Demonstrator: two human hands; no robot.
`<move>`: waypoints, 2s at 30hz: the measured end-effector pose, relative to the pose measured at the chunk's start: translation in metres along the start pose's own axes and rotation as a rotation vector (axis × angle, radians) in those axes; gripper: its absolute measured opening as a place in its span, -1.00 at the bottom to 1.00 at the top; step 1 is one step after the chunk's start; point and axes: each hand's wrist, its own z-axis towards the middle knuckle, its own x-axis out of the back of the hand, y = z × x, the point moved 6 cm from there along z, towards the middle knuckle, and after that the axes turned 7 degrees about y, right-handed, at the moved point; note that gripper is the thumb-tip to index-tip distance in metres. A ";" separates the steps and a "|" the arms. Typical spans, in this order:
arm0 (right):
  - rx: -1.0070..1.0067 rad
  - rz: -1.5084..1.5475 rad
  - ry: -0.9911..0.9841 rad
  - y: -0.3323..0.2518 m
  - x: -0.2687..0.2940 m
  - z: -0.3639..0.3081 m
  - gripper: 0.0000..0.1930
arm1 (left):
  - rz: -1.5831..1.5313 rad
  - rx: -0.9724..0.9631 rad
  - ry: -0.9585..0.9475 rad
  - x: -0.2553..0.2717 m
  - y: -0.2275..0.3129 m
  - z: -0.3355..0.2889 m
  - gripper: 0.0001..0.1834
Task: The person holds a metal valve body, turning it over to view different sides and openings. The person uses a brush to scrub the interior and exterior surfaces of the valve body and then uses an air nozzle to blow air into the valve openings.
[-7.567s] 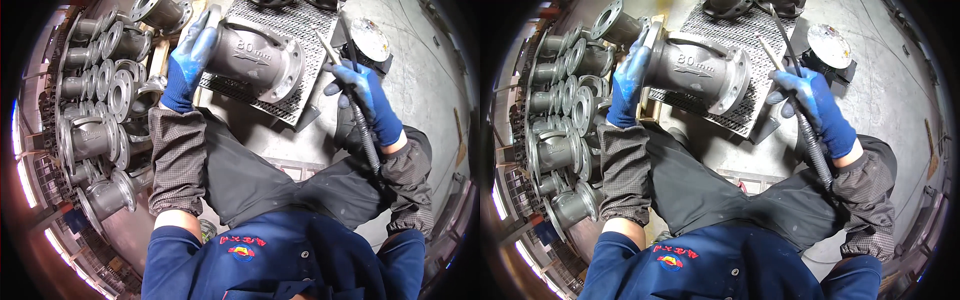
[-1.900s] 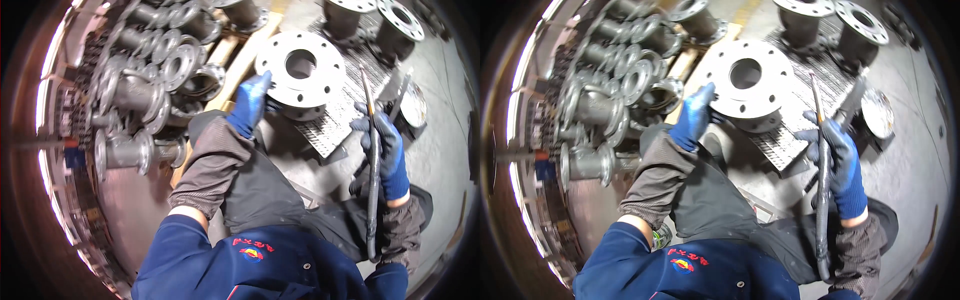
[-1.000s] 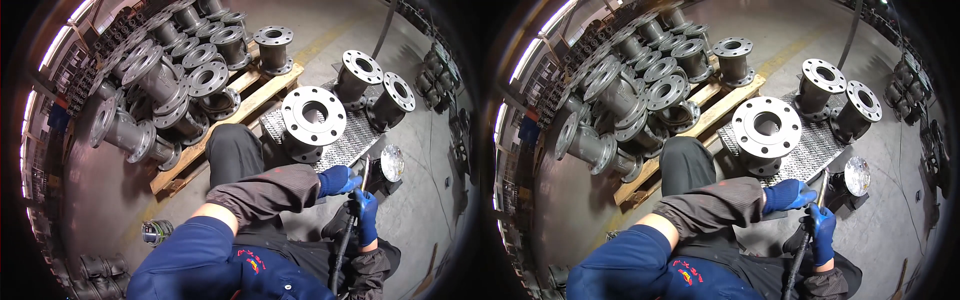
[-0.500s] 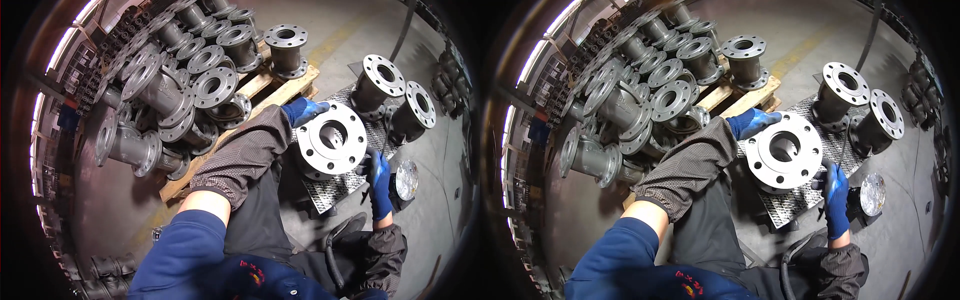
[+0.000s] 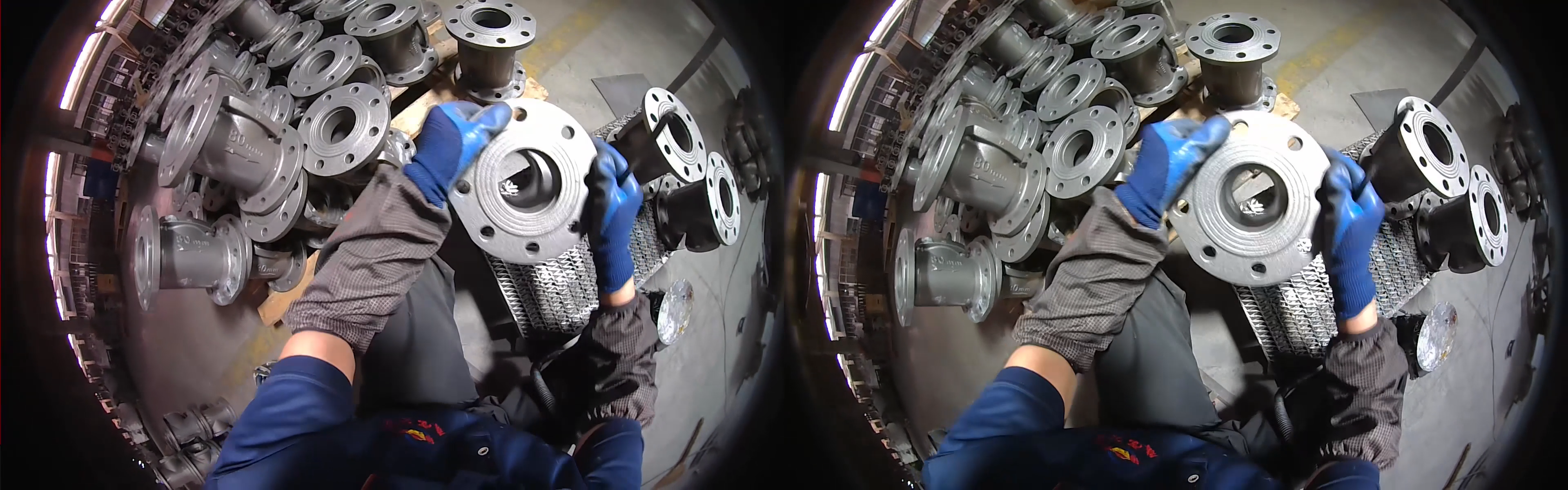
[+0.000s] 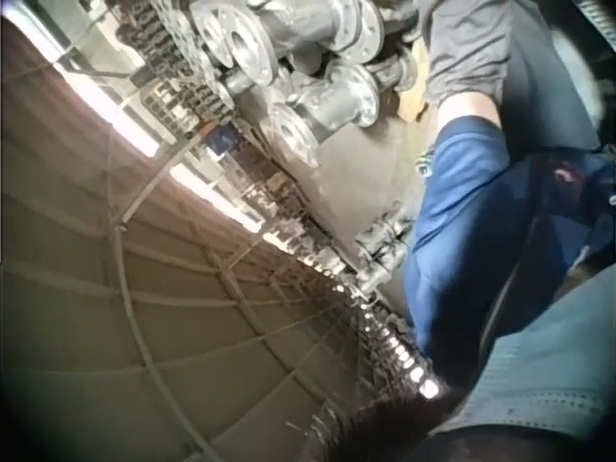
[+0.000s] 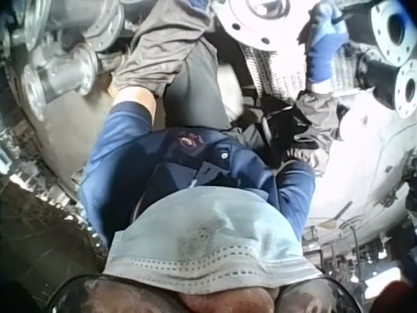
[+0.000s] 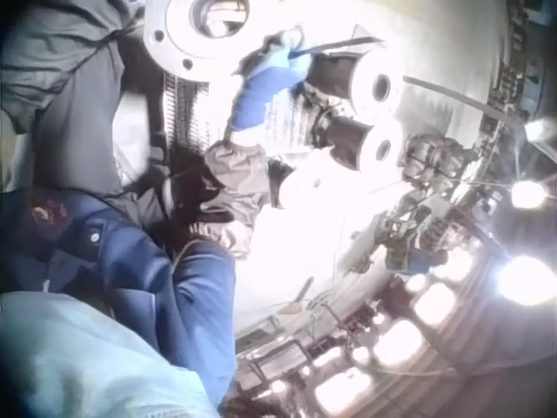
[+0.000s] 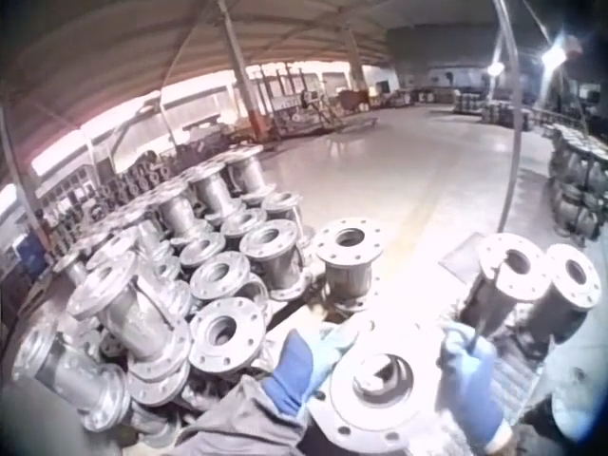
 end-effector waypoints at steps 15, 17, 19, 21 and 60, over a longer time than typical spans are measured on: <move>-0.082 -0.251 -0.233 0.104 -0.120 0.093 -0.73 | 1.426 -0.758 0.034 0.011 -0.015 0.080 -0.24; -0.096 -0.255 -0.269 0.082 -0.092 0.064 -0.74 | 1.310 -0.892 0.131 0.038 -0.018 0.102 -0.27; -0.201 -0.060 -0.370 0.063 -0.062 0.021 -0.76 | 1.452 -0.880 0.165 0.045 -0.017 0.099 -0.27; -0.175 -0.374 -0.399 0.027 -0.012 -0.010 -0.77 | 1.529 -0.730 0.201 0.039 -0.017 0.099 -0.28; -0.615 -0.361 -0.027 -0.068 0.192 -0.133 -0.65 | 1.765 -0.416 0.156 0.023 -0.009 0.113 -0.20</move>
